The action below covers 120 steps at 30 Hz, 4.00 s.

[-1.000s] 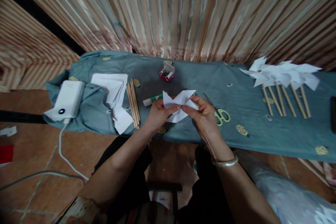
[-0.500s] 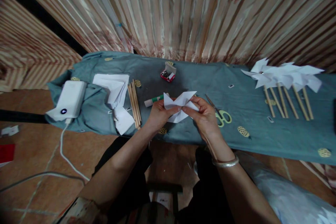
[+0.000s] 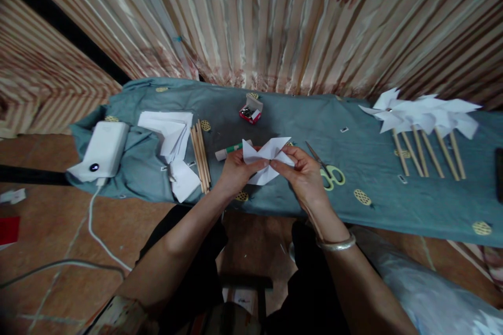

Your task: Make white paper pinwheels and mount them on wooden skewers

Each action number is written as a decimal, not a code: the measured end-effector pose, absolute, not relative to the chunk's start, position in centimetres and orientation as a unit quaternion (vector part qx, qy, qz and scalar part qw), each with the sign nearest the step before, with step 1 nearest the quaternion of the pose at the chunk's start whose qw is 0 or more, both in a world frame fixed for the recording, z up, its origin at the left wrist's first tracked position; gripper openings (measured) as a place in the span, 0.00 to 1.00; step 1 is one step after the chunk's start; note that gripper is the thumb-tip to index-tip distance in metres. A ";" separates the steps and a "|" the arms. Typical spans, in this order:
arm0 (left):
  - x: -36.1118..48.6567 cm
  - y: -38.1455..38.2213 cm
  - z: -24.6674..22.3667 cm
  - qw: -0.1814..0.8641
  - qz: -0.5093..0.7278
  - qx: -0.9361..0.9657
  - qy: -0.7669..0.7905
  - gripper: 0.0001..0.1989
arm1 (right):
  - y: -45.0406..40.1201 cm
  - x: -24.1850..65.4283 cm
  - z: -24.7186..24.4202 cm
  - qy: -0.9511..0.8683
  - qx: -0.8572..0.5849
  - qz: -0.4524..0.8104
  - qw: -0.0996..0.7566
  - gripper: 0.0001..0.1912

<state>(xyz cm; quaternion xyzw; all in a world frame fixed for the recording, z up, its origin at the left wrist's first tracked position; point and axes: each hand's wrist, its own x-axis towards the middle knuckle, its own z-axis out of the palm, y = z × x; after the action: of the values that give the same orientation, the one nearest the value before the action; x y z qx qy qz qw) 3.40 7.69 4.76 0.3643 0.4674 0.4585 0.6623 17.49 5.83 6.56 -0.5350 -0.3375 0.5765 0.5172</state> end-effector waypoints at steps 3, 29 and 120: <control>3.4 7.6 4.8 0.668 0.457 0.364 0.461 0.11 | 5.8 17.6 6.5 -0.344 -0.530 0.580 0.514 0.18; -6.9 10.6 5.1 0.304 0.469 0.532 0.636 0.08 | 5.7 19.5 6.4 -0.330 -0.560 0.527 0.548 0.17; 1.0 -3.7 0.0 0.843 0.246 0.206 0.432 0.22 | -1.7 19.8 6.1 -0.751 -0.494 0.289 0.329 0.12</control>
<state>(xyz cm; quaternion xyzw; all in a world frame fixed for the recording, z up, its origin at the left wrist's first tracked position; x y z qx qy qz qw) 0.95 -3.72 -0.03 0.2059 0.4322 0.2463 0.8427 19.83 -1.65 6.13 -0.4944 -0.7505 0.2894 0.3295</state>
